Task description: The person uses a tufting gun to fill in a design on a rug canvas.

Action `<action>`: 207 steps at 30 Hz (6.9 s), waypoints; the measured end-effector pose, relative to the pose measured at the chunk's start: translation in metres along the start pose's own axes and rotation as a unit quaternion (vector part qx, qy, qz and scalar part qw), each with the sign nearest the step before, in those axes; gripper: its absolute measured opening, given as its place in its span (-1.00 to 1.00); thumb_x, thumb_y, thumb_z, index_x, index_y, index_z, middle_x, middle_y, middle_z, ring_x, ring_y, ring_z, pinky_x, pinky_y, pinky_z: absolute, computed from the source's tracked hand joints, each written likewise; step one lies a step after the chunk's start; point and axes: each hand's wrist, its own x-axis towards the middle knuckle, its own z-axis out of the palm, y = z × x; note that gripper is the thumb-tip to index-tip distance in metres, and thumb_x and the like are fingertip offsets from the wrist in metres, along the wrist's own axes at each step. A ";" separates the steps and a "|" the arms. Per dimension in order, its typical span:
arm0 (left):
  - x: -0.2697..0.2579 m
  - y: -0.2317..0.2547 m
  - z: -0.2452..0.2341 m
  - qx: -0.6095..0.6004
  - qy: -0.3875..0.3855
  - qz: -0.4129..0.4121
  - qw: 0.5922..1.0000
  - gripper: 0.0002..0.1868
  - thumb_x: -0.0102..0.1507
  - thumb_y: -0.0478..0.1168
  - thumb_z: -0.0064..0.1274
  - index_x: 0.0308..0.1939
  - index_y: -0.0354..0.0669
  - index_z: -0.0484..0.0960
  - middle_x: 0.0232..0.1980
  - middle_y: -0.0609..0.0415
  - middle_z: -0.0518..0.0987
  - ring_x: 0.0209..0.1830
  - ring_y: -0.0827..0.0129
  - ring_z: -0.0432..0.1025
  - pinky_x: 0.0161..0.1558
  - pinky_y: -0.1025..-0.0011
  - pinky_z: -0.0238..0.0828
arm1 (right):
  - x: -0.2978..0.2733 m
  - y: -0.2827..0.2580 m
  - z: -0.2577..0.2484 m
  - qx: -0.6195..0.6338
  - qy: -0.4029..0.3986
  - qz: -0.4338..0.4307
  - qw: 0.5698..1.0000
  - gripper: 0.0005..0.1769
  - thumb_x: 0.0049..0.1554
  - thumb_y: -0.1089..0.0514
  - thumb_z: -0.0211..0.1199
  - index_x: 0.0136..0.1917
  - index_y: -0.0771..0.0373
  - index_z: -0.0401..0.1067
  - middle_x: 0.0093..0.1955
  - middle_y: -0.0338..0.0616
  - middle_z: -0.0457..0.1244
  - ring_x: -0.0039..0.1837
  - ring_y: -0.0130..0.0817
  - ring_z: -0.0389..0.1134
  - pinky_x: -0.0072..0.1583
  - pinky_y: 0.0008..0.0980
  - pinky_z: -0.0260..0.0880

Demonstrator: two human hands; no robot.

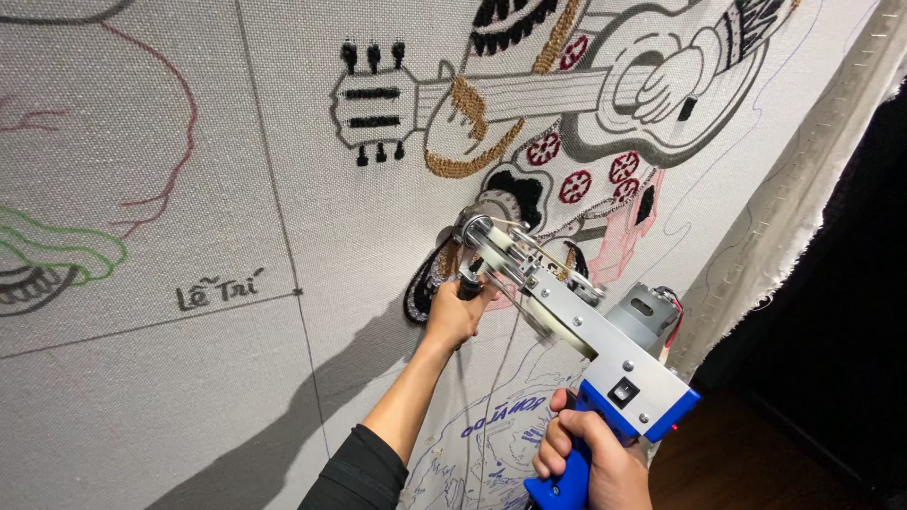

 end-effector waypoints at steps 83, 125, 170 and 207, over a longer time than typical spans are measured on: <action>-0.051 0.012 0.024 -0.093 -0.168 -0.062 0.979 -0.60 0.17 -0.11 0.33 -0.05 -0.32 0.67 -0.33 0.10 0.71 -0.71 0.61 0.26 -0.62 0.56 0.28 | -0.034 -0.026 -0.075 -0.035 -0.010 0.015 0.999 -0.32 -0.06 0.26 0.03 0.32 0.64 0.27 -0.50 -0.06 0.04 -0.51 -0.29 0.07 -0.36 -0.19 0.17; 0.014 0.003 0.013 0.033 0.000 -0.020 0.999 -0.42 0.16 0.09 0.37 -0.24 -0.39 0.49 -0.55 0.09 0.53 -0.72 0.51 0.33 -0.66 0.45 0.27 | 0.002 -0.014 -0.009 -0.017 0.018 -0.007 1.000 -0.63 -0.01 0.26 0.04 0.06 0.50 0.31 -0.48 -0.06 0.04 -0.48 -0.25 0.09 -0.33 -0.14 0.18; -0.045 -0.002 0.039 -0.078 -0.165 -0.009 0.983 -0.52 0.16 -0.11 0.35 -0.03 -0.47 0.64 -0.26 0.03 0.66 -0.57 0.54 0.42 -0.62 0.54 0.36 | 0.015 -0.012 -0.164 -0.004 -0.170 -0.026 0.985 -0.25 0.00 0.17 0.05 0.36 0.72 0.13 -0.51 0.12 0.16 -0.44 -0.06 0.24 -0.36 -0.07 0.32; -0.007 0.013 0.011 0.024 -0.061 -0.072 0.995 -0.64 0.21 -0.01 0.25 -0.13 -0.23 0.73 -0.23 0.07 0.77 -0.74 0.57 0.31 -0.66 0.52 0.29 | -0.006 -0.022 -0.016 -0.043 0.033 0.000 0.999 -0.68 0.03 0.25 0.05 0.02 0.50 0.35 -0.47 -0.08 0.08 -0.47 -0.28 0.10 -0.32 -0.19 0.22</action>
